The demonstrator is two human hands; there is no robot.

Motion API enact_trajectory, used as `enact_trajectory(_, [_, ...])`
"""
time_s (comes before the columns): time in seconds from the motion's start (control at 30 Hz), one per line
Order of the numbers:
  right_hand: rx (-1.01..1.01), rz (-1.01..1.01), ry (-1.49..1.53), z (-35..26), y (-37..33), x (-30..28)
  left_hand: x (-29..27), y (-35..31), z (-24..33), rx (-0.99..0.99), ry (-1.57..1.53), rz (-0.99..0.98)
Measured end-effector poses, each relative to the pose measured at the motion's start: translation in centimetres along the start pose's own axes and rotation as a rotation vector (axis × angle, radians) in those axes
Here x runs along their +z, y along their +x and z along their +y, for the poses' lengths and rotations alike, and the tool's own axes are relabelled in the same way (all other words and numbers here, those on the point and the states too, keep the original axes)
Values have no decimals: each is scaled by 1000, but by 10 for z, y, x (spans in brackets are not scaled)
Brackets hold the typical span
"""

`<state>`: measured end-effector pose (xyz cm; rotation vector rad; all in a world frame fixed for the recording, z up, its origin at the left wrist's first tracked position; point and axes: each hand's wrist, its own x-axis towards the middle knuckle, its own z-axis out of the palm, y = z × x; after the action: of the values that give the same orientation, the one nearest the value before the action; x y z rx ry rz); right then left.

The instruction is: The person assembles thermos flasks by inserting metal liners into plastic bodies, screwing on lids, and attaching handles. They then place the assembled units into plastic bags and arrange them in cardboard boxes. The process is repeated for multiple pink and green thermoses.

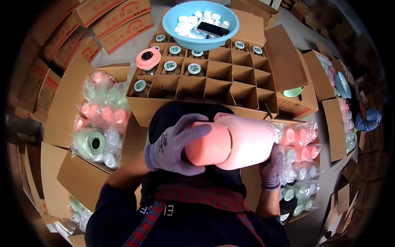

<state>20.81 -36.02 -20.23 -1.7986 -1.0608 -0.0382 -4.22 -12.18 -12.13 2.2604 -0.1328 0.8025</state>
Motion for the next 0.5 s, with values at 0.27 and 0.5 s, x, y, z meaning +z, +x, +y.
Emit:
enact_trajectory(0.27, [-203, -389, -94, -103, 76, -34, -62, -30, -69, -557, -75, 330])
enact_trajectory(0.5, [-569, -1081, -289, -145, 107, 116, -166, -3, -320, -1578, 762, 336])
